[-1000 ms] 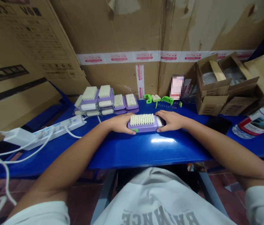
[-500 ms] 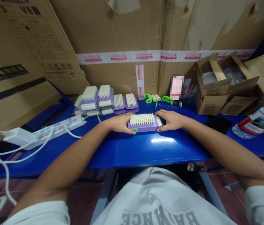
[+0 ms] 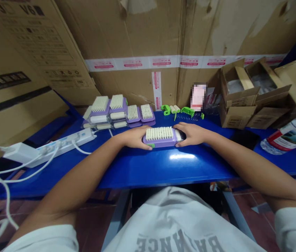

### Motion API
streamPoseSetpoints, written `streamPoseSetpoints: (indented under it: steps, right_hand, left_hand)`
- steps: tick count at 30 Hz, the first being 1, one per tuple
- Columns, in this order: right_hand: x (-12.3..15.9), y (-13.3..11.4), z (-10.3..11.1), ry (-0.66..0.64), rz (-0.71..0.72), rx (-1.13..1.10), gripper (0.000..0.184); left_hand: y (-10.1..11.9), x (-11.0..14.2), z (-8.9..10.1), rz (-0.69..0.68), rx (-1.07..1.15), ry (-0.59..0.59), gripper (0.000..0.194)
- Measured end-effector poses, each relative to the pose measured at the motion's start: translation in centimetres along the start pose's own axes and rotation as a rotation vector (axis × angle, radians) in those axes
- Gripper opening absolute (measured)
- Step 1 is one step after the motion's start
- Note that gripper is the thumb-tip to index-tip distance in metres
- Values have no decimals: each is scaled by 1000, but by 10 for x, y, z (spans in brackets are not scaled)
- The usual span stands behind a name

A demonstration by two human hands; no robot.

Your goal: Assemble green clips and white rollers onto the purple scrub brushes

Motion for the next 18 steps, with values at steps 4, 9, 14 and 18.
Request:
streamPoseSetpoints:
  steps: [4,9,14,18]
  right_hand:
    - [-1,0,0,19,6,-5,96]
    - [-1,1,0,7,-8,-3,96]
    - [-2,-1,0,8,10,-5,93]
    - [0,-2,3,13,1,5,92]
  left_hand:
    - [2,0,0,2,7,-1,90]
    - [1,0,0,9,7,-1,93]
    - [1,0,0,-11,6,0,92]
    - [1,1,0,-7,2,1,92]
Point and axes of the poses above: each hand's wrist, its own x-axis away from the middle knuckle, its own z-axis out of the back of the hand, y = z × x, the point moved 9 cm from there along -x, towards the middle knuckle, and after that the axes turned 15 degrees about x, right-handed, at the moved point
